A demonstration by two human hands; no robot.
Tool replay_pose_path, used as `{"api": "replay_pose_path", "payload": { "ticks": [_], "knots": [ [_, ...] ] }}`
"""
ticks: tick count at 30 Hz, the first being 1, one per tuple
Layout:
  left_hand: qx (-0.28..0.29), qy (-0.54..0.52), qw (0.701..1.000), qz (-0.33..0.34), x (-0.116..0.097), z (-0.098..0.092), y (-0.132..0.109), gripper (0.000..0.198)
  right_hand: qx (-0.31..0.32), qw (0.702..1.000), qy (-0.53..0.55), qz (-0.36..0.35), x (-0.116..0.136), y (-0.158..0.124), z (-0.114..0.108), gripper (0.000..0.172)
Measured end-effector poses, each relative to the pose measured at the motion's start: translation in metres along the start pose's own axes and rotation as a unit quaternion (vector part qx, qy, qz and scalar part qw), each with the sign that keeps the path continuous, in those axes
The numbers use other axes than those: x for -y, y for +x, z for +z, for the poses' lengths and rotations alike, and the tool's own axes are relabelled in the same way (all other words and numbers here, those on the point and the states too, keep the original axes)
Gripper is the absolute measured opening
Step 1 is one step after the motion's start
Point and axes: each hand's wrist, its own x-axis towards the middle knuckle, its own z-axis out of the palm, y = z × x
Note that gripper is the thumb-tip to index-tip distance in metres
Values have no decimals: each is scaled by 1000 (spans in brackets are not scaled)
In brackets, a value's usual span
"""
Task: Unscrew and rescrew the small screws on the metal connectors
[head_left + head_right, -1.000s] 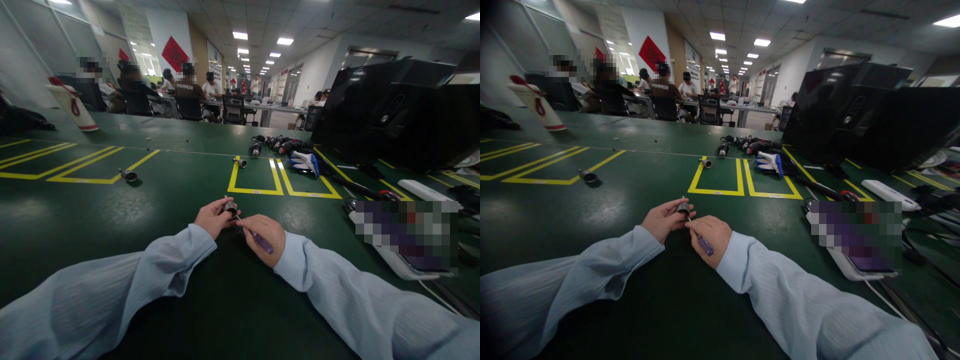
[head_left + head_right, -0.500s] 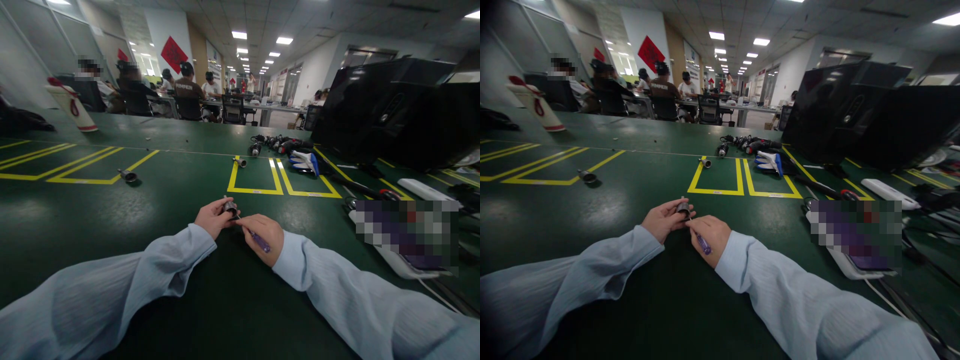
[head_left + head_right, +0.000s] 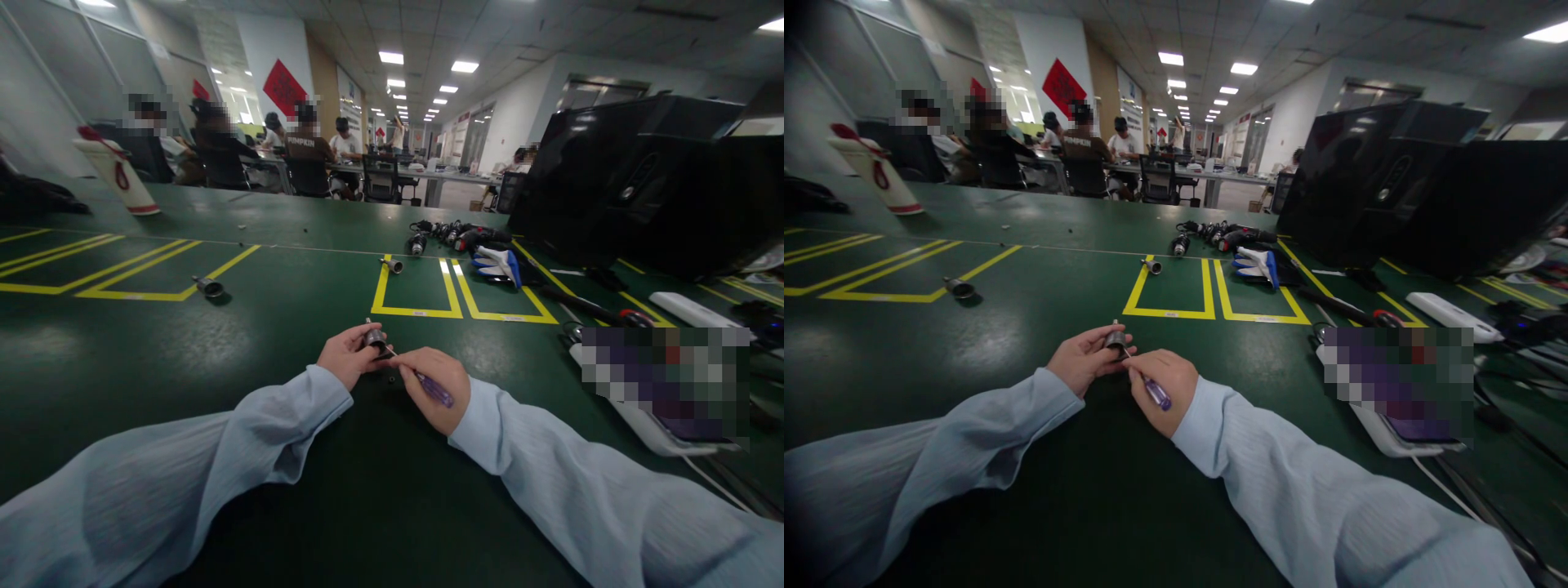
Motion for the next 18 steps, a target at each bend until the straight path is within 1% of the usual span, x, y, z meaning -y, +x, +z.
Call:
{"api": "replay_pose_path", "payload": {
  "ticks": [2, 5, 7, 9, 14, 18],
  "knots": [
    [1, 2, 1000, -4, -1, 0, -1, 36, -20, 998, 33, 40, 2, 0, -4, 18],
    [7, 11, 1000, -14, -3, 1, -3, 36, -30, 990, 85, 112, 2, 1, -7, 20],
    [13, 15, 1000, -20, -4, 0, -4, 36, -30, 984, 109, 135, 1, 2, -8, 21],
    [20, 16, 1000, -17, -3, -1, -3, 36, -27, 985, 106, 131, 2, 2, -7, 21],
    [31, 18, 999, -2, -1, -3, -2, 36, -34, 995, 66, 67, 5, 2, -3, 18],
    [22, 20, 999, -14, -3, -1, -4, 36, -8, 999, 38, 28, 2, 1, 2, 20]
  ]
}}
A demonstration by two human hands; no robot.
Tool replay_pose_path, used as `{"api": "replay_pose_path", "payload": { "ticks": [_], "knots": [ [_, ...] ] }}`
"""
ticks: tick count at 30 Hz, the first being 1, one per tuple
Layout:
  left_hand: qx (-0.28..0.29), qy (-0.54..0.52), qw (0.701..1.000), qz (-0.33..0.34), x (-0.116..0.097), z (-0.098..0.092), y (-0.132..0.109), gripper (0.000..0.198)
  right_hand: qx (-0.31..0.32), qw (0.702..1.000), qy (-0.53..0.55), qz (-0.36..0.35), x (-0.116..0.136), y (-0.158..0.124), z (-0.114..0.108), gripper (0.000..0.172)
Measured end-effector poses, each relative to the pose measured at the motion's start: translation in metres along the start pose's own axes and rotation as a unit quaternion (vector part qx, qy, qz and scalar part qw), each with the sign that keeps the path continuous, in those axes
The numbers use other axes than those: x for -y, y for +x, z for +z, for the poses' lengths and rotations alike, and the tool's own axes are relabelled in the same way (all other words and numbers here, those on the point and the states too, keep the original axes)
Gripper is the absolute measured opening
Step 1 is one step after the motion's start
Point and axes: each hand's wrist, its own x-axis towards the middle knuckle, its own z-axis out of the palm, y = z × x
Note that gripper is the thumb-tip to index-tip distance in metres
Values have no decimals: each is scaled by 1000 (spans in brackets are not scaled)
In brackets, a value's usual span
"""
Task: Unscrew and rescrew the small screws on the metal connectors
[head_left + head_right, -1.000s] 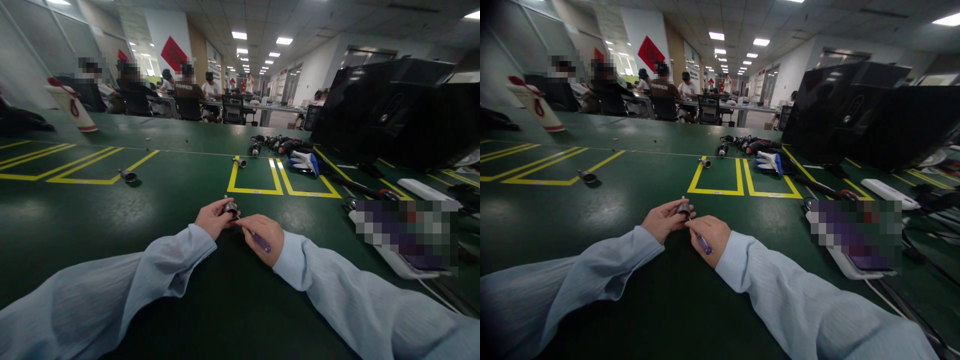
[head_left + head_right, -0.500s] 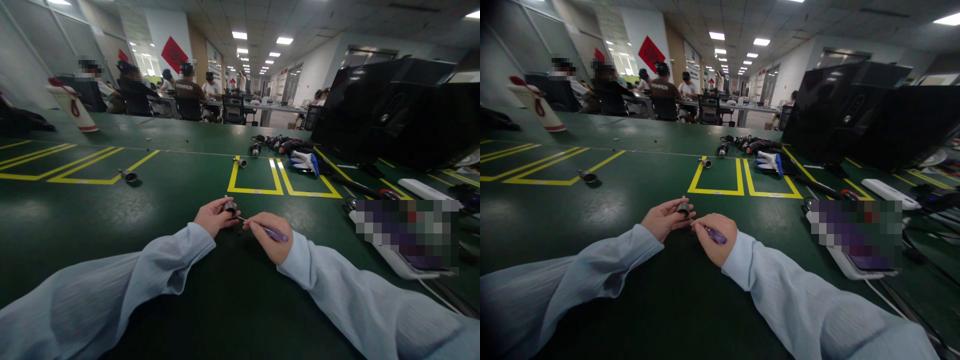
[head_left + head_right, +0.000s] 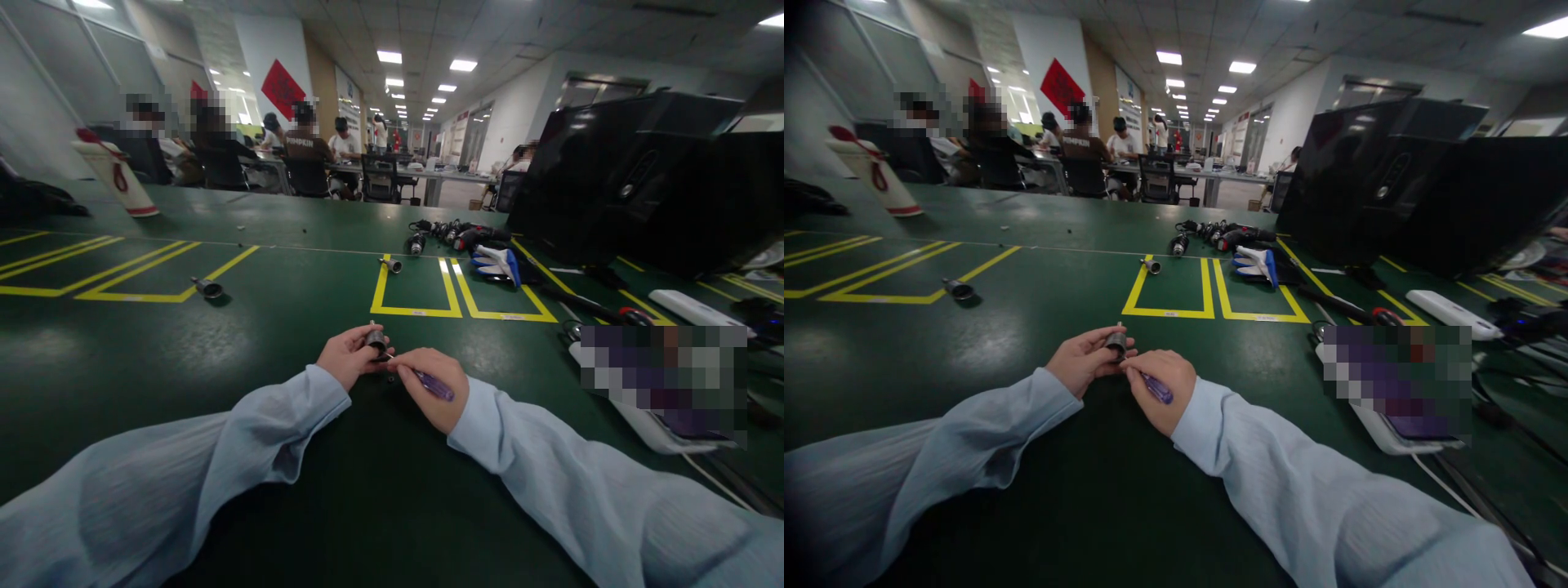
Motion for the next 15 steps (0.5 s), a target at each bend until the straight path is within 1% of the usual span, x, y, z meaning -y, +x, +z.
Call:
{"api": "replay_pose_path", "payload": {
  "ticks": [9, 11, 15],
  "knots": [
    [1, 2, 1000, 8, -1, 2, -2, 33, 39, 998, -46, -36, -2, 2, 1, 23],
    [3, 8, 1000, 14, -1, 2, -1, 32, 40, 997, -49, -37, -1, 2, 1, 22],
    [2, 8, 1000, -4, 0, 1, 0, 33, 31, 998, -33, -32, 1, 2, 0, 21]
  ]
}}
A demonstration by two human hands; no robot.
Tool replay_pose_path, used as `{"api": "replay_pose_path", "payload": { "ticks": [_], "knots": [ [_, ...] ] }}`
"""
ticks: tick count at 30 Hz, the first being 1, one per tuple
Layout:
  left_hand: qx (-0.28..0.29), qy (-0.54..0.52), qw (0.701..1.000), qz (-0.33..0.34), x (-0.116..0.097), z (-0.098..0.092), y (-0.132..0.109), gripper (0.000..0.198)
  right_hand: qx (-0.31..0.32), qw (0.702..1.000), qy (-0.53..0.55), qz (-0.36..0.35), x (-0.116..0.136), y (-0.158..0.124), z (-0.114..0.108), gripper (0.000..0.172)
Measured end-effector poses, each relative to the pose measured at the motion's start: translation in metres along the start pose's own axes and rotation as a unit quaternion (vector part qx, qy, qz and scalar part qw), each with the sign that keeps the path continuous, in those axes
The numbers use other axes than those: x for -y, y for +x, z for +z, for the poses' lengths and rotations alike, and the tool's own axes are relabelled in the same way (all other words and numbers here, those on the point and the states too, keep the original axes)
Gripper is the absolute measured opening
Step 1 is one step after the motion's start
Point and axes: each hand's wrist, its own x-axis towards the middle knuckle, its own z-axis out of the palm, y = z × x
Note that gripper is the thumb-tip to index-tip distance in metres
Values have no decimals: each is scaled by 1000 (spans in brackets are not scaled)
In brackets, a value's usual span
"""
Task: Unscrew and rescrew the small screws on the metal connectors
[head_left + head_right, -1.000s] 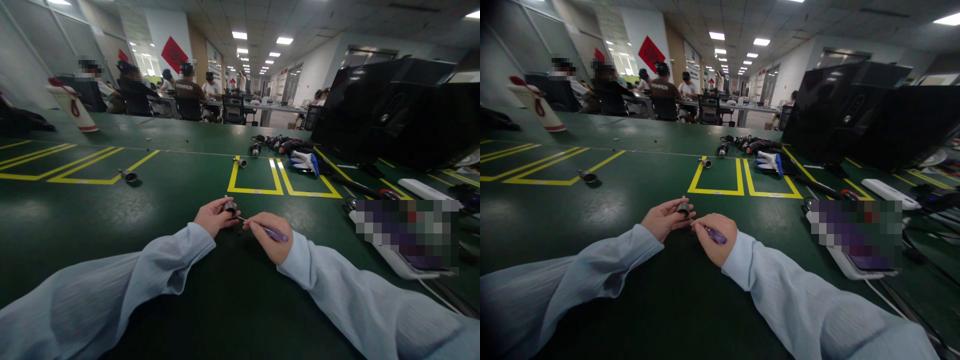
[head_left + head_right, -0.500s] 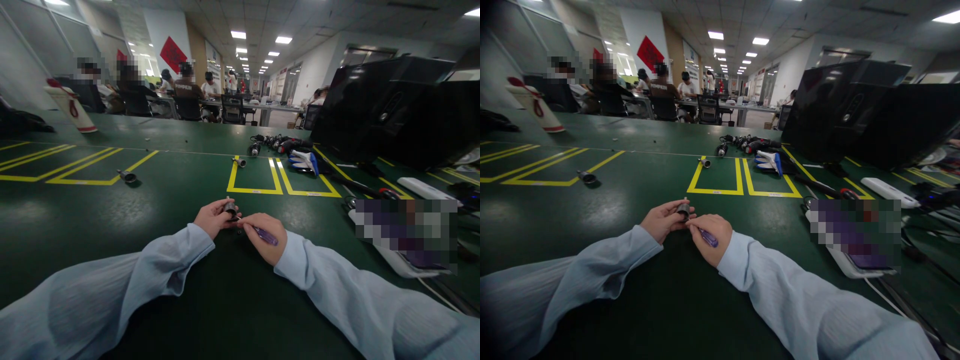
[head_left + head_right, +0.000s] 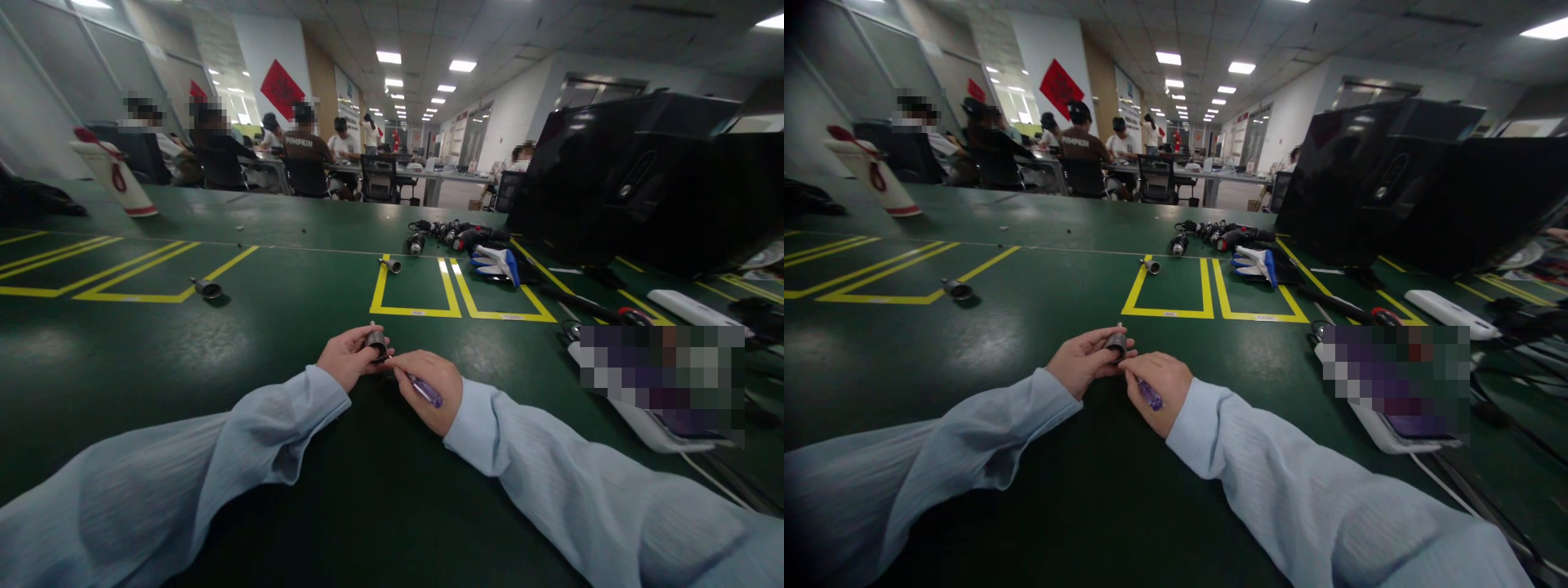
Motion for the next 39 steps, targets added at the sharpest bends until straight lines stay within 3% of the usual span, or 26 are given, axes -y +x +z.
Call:
{"api": "replay_pose_path", "payload": {
  "ticks": [4, 9, 17, 22, 25, 28, 31, 35, 39],
  "knots": [
    [24, -21, 999, -2, 0, -6, 2, 40, -48, 986, 104, 120, -1, -1, -6, 18],
    [58, -66, 995, -43, -1, -16, 6, 56, -66, 927, 260, 262, -10, 0, -6, 27],
    [73, -49, 995, -50, -6, -17, 4, 47, -46, 916, 252, 310, -10, 2, 1, 24],
    [87, -39, 994, -46, -8, -16, 3, 46, -14, 934, 180, 309, -12, 0, -3, 26],
    [79, -42, 995, -53, -9, -16, 2, 48, -26, 928, 185, 323, -12, -1, -3, 27],
    [75, -46, 995, -52, -9, -15, 2, 49, -53, 925, 242, 287, -8, -1, -3, 26],
    [73, -36, 996, -41, -7, -15, 1, 50, -62, 946, 240, 207, -1, 0, -6, 24],
    [65, -21, 997, -17, -3, -14, 0, 51, -61, 989, 102, 93, 5, 0, -8, 20],
    [54, -13, 998, 0, -1, -12, 0, 47, -30, 999, -16, 8, 5, 0, -5, 16]
  ]
}}
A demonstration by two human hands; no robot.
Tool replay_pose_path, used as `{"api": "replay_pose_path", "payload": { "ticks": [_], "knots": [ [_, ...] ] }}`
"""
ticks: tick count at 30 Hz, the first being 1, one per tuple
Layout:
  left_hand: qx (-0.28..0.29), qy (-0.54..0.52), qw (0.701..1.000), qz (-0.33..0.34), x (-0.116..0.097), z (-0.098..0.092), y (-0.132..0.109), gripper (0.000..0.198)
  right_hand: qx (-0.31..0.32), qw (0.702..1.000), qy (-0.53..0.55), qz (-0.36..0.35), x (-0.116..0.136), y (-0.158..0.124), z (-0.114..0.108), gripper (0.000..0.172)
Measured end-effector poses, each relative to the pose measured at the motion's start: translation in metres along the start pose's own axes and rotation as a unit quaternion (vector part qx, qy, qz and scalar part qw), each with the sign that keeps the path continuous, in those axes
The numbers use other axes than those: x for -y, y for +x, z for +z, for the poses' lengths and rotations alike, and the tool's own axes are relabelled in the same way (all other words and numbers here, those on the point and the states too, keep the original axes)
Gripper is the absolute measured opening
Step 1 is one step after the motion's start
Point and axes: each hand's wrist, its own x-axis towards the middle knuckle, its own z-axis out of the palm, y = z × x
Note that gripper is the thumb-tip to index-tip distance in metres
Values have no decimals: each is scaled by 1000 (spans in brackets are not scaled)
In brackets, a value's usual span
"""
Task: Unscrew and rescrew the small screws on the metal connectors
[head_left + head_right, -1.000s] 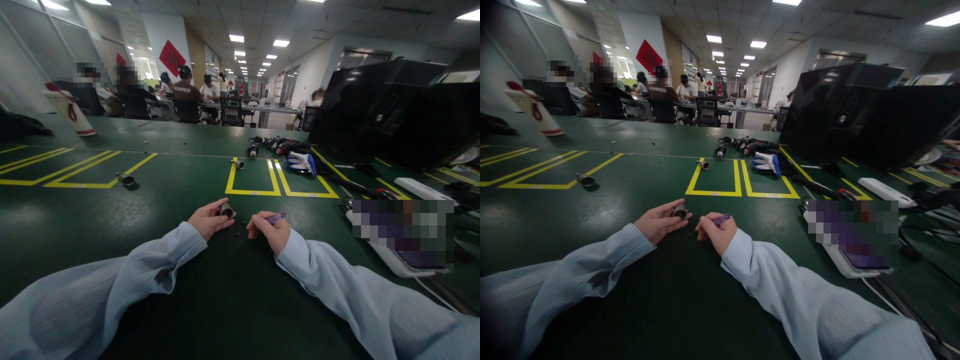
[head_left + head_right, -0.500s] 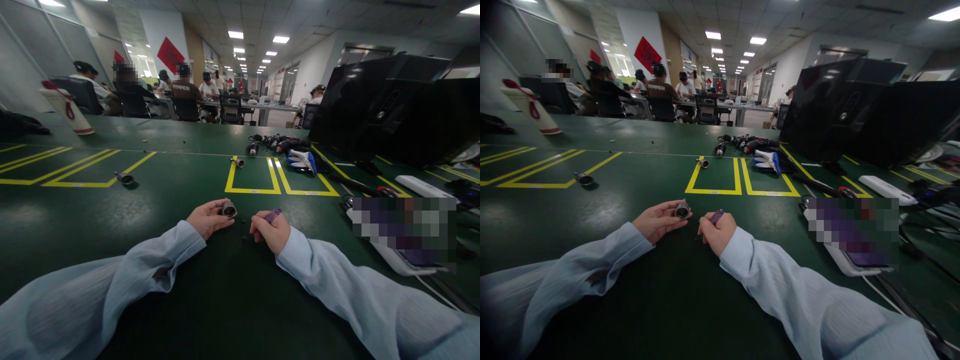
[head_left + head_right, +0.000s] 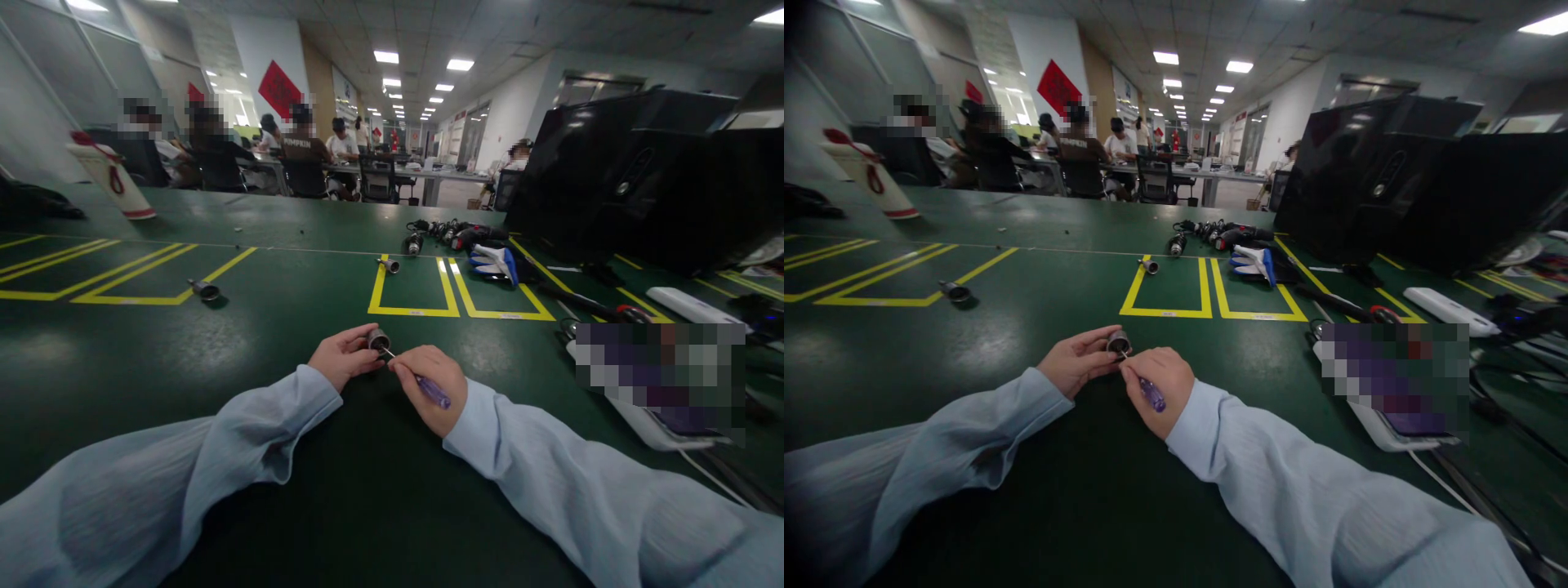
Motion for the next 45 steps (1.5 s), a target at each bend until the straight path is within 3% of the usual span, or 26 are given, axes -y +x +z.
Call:
{"api": "replay_pose_path", "payload": {
  "ticks": [18, 39, 45],
  "knots": [
    [-72, 79, 994, 22, -2, 14, -1, 33, 7, 996, -84, -30, -1, 1, 7, 14],
    [-85, 80, 993, 28, -2, 18, -2, 31, 11, 996, -82, -45, 1, 0, 7, 15],
    [-63, 87, 994, 26, -3, 19, -4, 34, -2, 995, -86, -40, -1, 0, 9, 15]
  ]
}}
